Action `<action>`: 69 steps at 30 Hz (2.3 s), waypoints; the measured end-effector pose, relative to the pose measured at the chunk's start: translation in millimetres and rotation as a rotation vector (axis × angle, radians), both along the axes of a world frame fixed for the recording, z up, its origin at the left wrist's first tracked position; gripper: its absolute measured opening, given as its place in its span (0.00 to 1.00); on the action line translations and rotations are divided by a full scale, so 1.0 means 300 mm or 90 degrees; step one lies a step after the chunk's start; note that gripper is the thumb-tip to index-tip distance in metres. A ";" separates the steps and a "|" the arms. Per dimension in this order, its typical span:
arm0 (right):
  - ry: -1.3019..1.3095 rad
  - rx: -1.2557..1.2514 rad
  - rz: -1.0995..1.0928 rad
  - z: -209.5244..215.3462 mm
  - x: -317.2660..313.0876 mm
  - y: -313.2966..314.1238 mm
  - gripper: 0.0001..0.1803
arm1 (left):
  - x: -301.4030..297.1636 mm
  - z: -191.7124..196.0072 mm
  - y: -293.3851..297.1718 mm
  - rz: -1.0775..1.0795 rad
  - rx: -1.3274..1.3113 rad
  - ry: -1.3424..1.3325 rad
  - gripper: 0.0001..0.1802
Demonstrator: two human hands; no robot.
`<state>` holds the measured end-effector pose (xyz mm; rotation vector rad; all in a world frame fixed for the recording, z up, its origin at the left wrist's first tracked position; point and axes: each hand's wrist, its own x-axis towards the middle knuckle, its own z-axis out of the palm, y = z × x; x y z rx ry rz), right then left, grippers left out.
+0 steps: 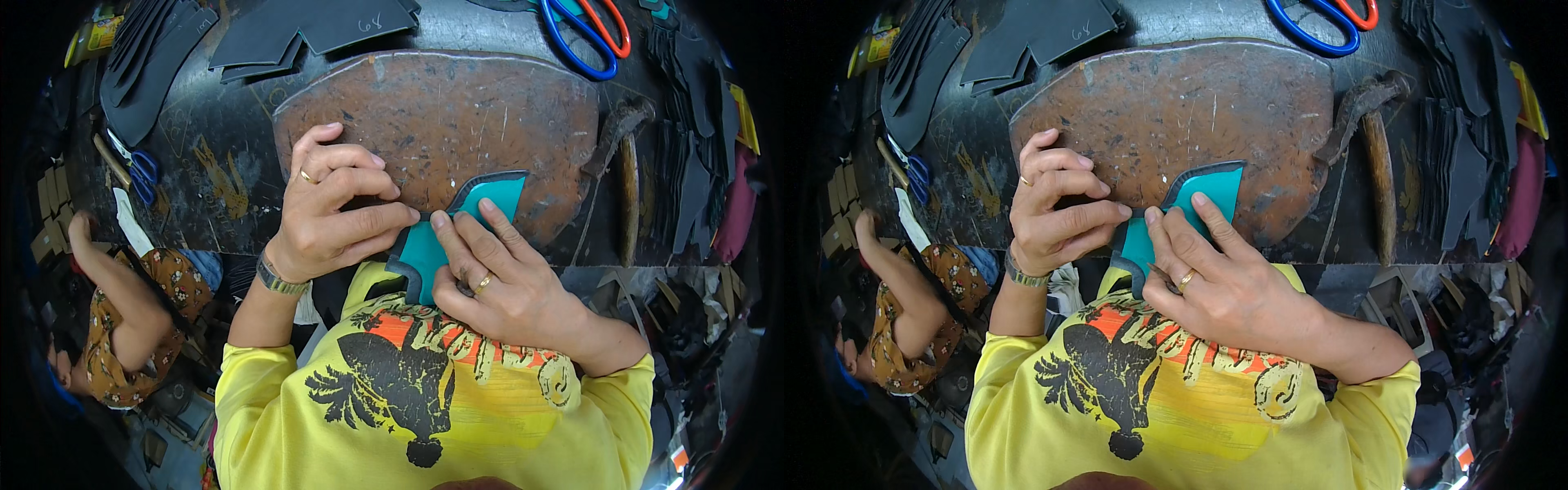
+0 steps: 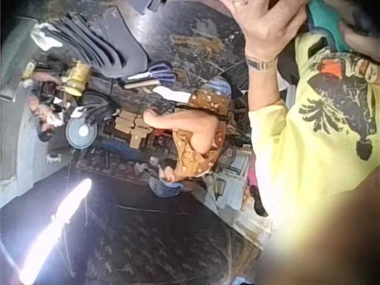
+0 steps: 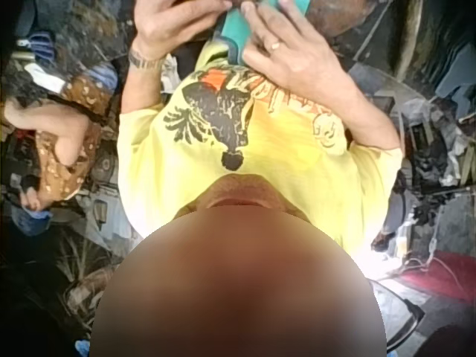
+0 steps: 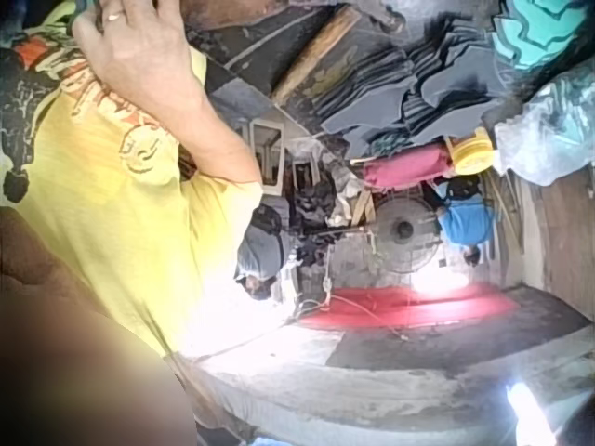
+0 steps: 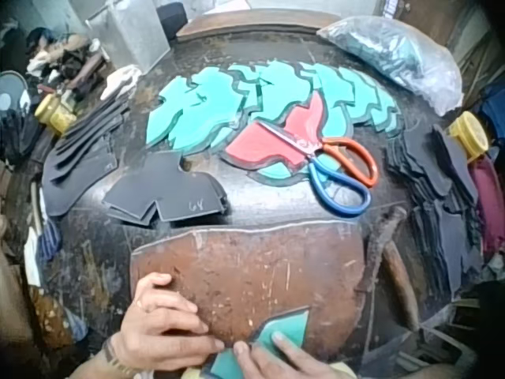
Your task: The person uses a hammer and a small metal tool to repeatedly strike and shape the edges of a teal-colored leather piece on a workbench. They adjust the piece and continue hammering along its perimeter throughout the clip.
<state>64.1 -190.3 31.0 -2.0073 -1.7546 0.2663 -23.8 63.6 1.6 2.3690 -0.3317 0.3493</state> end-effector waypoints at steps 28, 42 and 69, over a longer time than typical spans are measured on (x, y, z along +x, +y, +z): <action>0.082 0.019 0.016 -0.006 0.056 -0.025 0.09 | -0.010 0.047 -0.056 0.125 0.040 0.144 0.10; 0.061 -0.038 0.037 0.009 0.041 0.007 0.10 | -0.034 0.066 -0.055 0.202 -0.005 0.210 0.11; 0.107 -0.073 0.054 0.035 0.069 0.040 0.14 | -0.025 0.060 -0.060 0.209 -0.015 0.192 0.31</action>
